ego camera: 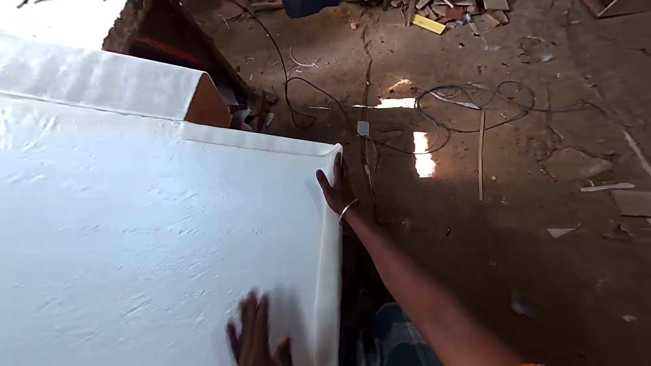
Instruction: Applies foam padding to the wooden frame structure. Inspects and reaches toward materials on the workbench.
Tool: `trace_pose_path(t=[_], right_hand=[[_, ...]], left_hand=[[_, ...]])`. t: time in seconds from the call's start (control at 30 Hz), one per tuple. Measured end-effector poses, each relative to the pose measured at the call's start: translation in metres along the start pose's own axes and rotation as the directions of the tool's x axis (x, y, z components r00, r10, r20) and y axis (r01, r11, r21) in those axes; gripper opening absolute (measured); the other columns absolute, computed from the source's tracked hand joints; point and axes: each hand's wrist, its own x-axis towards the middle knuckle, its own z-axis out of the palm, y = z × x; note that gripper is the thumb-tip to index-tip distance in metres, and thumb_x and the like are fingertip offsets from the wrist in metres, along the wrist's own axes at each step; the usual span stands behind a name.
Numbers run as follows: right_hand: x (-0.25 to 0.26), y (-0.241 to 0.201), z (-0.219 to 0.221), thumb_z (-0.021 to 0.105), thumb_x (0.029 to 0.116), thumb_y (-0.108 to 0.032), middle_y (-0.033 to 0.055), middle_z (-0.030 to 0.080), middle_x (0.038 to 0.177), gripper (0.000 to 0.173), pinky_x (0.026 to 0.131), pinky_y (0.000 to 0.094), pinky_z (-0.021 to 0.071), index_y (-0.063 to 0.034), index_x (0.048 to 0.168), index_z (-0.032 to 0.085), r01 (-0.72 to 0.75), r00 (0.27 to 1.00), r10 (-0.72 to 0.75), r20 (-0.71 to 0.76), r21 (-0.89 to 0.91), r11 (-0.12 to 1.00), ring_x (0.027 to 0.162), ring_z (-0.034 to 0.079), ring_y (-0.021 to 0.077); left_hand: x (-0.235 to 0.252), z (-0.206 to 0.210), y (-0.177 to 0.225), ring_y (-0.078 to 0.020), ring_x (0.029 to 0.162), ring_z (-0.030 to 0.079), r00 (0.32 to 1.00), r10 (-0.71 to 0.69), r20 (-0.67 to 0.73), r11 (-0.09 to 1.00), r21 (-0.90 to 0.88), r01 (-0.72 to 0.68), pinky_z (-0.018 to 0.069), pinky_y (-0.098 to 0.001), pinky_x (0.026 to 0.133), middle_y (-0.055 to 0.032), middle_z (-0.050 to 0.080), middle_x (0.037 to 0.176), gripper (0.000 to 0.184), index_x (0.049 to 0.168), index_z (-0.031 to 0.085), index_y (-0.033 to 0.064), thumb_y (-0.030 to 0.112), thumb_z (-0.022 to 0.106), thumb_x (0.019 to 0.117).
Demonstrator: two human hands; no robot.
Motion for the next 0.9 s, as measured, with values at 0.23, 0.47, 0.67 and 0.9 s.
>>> trace_pose_path(t=[0.23,0.47,0.67,0.9], right_hand=[[-0.014,-0.01,-0.011,0.064,0.0948,-0.055,0.0177,0.01,0.171,0.102,0.114,0.059,0.0387,-0.0066,0.165,0.009,0.049,0.999,-0.052,-0.005,-0.224,0.973,0.151,0.031,0.0382],[0.01,-0.012,-0.003,0.071,0.0817,-0.064,0.0214,0.03,0.164,0.101,0.11,0.0553,0.0435,-0.0065,0.157,0.038,-0.001,0.998,0.028,0.056,-0.425,0.905,0.144,0.04,0.039],[-0.001,0.012,-0.023,0.046,0.1036,-0.02,0.0037,0.006,0.173,0.074,0.124,0.0416,0.0254,-0.0148,0.167,0.007,0.042,0.991,-0.097,0.093,0.473,0.88,0.156,0.02,0.0168],[0.039,0.02,-0.004,0.032,0.1114,-0.027,0.0101,-0.003,0.173,0.066,0.13,0.0404,0.0103,-0.008,0.165,-0.001,0.021,0.995,-0.066,0.069,0.516,0.856,0.159,0.003,0.0157]], left_hand=[[0.36,0.09,0.064,-0.0256,0.159,0.016,0.741,0.532,0.41,0.818,-0.025,-0.574,0.0017,-0.0592,0.128,-0.0041,0.029,0.169,0.086,0.161,0.035,0.012,0.072,0.02,0.1018],[0.391,0.114,0.067,-0.0227,0.161,0.007,0.54,0.616,0.573,0.672,-0.025,-0.74,0.003,-0.0535,0.13,-0.0043,0.019,0.172,0.103,0.162,0.033,0.01,0.085,0.025,0.0917],[0.391,0.098,0.07,-0.0268,0.16,0.01,0.47,0.6,0.647,0.659,-0.067,-0.749,0.0062,-0.0514,0.13,-0.0093,0.02,0.172,0.097,0.162,0.031,0.0072,0.079,0.024,0.097],[0.457,-0.005,-0.068,-0.0364,0.158,0.018,0.867,0.322,0.381,0.817,0.351,-0.458,0.01,-0.0667,0.125,-0.0103,0.028,0.169,0.076,0.164,0.029,0.0192,0.066,0.03,0.1036]])
